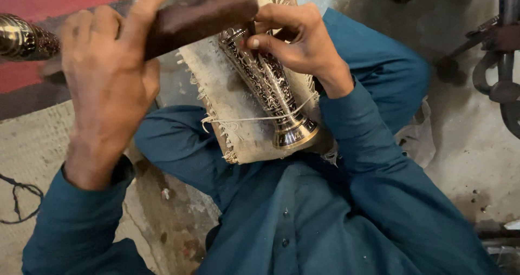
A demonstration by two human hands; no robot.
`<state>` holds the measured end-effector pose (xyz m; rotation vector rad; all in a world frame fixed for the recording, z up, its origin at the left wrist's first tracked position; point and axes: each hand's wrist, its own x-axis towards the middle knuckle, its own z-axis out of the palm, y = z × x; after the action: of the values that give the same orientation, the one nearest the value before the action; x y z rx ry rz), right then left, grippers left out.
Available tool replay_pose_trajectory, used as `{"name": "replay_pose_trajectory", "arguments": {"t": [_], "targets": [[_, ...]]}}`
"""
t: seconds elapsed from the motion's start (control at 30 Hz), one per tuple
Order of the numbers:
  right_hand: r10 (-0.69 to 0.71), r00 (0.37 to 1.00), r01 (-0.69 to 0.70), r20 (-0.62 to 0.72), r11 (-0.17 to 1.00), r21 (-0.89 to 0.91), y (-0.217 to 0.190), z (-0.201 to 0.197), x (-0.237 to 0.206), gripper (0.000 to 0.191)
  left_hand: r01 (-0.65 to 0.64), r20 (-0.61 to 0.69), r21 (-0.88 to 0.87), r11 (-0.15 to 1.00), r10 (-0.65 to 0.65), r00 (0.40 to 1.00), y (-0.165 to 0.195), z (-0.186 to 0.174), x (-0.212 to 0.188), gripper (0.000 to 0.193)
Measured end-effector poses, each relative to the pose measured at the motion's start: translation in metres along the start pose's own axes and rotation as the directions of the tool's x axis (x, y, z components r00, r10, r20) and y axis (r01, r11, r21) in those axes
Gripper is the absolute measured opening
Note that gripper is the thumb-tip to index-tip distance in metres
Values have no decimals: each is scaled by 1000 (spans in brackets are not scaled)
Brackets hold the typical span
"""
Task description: The person is sitting cross-legged on the floor, using a hammer and chisel to engrave intricate patterns onto a metal vase. The vase is secured on a cloth pad on their lap, and they repeatedly strike the chisel to create detailed designs.
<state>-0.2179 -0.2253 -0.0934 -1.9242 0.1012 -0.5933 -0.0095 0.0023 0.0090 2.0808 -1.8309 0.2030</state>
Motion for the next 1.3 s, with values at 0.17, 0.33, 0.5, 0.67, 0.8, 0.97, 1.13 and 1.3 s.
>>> {"name": "replay_pose_trajectory", "arguments": {"t": [0.17, 0.33, 0.5, 0.67, 0.8, 0.97, 1.13, 1.3], "targets": [[-45, 999, 45, 31, 999, 0, 0, -1, 4, 24, -16, 54, 224, 974, 3, 999, -1, 3, 4, 66], [-38, 999, 38, 16, 998, 53, 3, 0, 3, 27, 57, 83, 30, 998, -59, 995, -4, 4, 5, 68], [2, 999, -7, 32, 989, 147, 4, 0, 1, 28, 43, 37, -157, 987, -38, 999, -6, 4, 4, 73], [10, 1000, -13, 21, 990, 141, 4, 2, 1, 24, 50, 40, -19, 999, -50, 998, -6, 5, 4, 76], [-5, 1000, 5, -2, 998, -56, 3, 1, 1, 20, 71, 97, 50, 996, -75, 992, -6, 4, 6, 79], [30, 1000, -31, 4, 999, 33, 2, 2, 2, 21, 92, 94, -94, 991, -83, 992, -6, 1, 10, 80], [44, 999, -38, -18, 964, 261, 2, 5, -5, 23, 83, 46, -20, 996, -82, 996, -8, -1, 9, 72], [139, 979, -72, -150, 920, 386, -2, 18, -19, 25, 274, 188, -371, 887, -217, 958, -7, 1, 5, 70]]}}
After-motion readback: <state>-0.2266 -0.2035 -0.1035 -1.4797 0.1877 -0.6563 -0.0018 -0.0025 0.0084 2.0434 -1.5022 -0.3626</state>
